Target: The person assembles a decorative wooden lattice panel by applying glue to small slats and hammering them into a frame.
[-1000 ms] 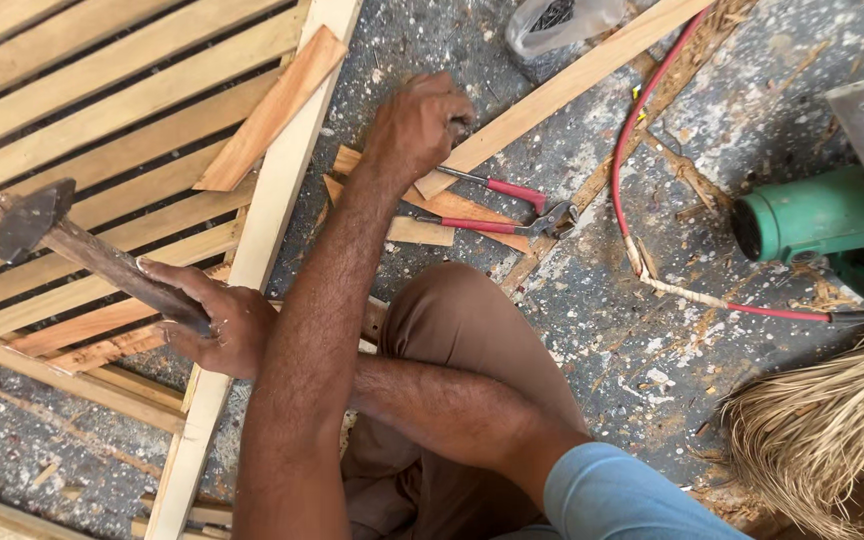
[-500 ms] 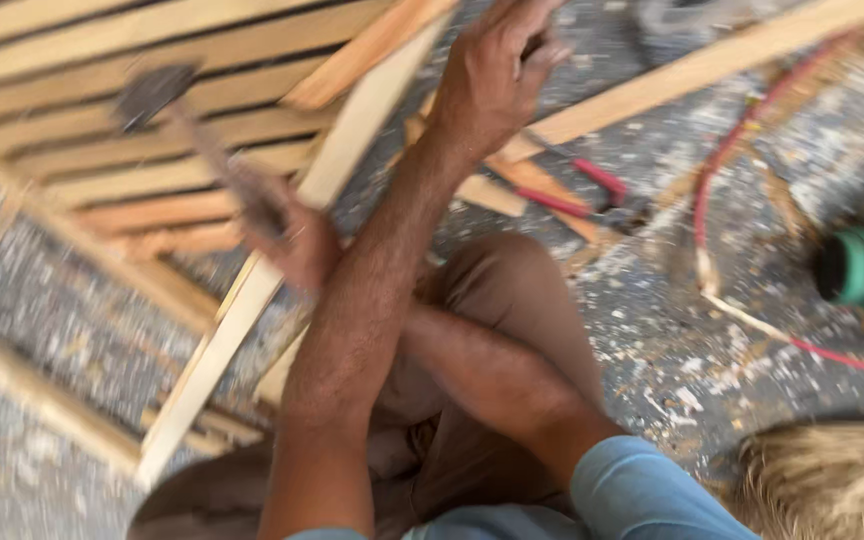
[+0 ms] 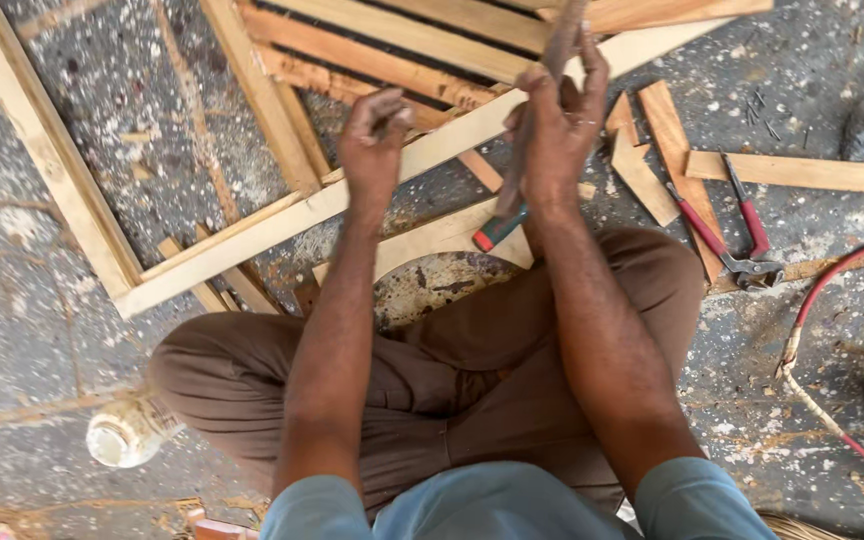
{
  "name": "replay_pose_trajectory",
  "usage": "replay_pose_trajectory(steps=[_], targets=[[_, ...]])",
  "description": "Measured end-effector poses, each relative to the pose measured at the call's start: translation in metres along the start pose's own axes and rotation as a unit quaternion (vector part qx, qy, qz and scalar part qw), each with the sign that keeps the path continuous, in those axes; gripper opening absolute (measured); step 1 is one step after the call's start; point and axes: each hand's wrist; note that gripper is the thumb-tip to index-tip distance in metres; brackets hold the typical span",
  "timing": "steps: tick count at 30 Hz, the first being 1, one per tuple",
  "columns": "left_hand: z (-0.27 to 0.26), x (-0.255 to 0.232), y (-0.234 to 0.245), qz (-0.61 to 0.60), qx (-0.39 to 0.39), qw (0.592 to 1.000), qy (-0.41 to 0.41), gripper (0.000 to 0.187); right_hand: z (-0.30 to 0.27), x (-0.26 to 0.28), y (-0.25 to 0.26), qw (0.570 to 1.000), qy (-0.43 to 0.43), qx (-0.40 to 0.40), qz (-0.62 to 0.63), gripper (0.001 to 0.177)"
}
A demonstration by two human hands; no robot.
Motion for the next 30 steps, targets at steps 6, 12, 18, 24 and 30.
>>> replay_pose_trajectory(steps=[6, 12, 18, 24, 30], targets=[[-0.012, 0.029, -0.015, 0.079, 0.001, 0.997, 0.003, 0.012, -0.009, -0.002, -0.001, 0.998, 0.012, 0.023, -0.052, 0.063], [-0.015, 0.028, -0.017, 0.122, 0.035, 0.992, -0.021, 0.012, -0.016, -0.004, 0.0, 0.993, 0.006, 0.073, -0.091, 0.063], [-0.012, 0.023, -0.016, 0.169, 0.057, 0.983, -0.039, 0.012, -0.018, -0.007, 0.0, 0.991, 0.001, 0.078, -0.107, 0.063], [-0.013, 0.02, -0.016, 0.161, 0.059, 0.985, -0.03, 0.012, -0.024, -0.002, 0.006, 0.989, -0.002, 0.079, -0.123, 0.065], [-0.008, 0.014, -0.015, 0.171, 0.07, 0.982, -0.03, 0.011, -0.033, 0.004, 0.007, 0.989, 0.013, 0.087, -0.122, 0.063]])
Point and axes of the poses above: each hand's wrist, its own z-axis towards the middle knuckle, its own y-axis out of the back of the hand, x = y × z, and after that the axes turned 15 degrees about -y, right-handed
